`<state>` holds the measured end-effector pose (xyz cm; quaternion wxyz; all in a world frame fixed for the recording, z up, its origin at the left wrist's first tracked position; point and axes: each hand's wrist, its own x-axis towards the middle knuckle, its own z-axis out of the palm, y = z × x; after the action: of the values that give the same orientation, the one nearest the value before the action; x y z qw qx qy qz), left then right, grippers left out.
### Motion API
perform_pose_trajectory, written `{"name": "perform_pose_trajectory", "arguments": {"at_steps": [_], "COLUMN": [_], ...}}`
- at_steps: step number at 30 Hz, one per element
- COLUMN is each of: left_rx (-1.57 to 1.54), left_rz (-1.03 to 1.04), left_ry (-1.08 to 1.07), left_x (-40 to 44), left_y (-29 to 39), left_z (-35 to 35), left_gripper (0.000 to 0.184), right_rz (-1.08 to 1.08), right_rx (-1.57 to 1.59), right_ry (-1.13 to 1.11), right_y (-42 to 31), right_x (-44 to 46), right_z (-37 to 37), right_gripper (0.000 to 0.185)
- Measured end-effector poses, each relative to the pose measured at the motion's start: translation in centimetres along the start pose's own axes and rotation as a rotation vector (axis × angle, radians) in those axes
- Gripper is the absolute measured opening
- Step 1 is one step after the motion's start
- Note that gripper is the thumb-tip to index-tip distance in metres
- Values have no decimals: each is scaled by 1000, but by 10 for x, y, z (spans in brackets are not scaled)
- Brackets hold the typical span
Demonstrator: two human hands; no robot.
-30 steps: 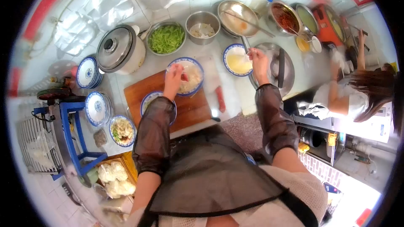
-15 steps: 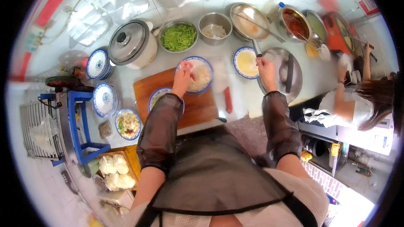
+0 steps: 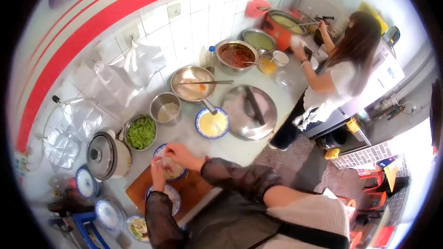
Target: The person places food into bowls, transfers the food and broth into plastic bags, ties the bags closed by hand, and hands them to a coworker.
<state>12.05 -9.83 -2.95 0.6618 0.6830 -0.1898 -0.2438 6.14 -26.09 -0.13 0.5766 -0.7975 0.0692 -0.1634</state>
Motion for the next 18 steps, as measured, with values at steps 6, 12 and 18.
{"name": "perform_pose_trajectory", "arguments": {"at_steps": [6, 12, 18], "left_rx": [-135, -218, 131], "left_rz": [-172, -153, -187], "left_ry": [-105, -123, -126], "left_x": [3, 1, 3], "left_y": [0, 13, 22], "left_z": [-13, -14, -19], "left_gripper": [21, 11, 5], "right_rz": [14, -590, -103], "right_rx": [35, -365, 27], "right_ry": [-34, -38, 42], "right_y": [1, 0, 17], "right_x": [-4, -14, 1], "right_z": [15, 9, 19], "right_gripper": [16, 18, 14]}}
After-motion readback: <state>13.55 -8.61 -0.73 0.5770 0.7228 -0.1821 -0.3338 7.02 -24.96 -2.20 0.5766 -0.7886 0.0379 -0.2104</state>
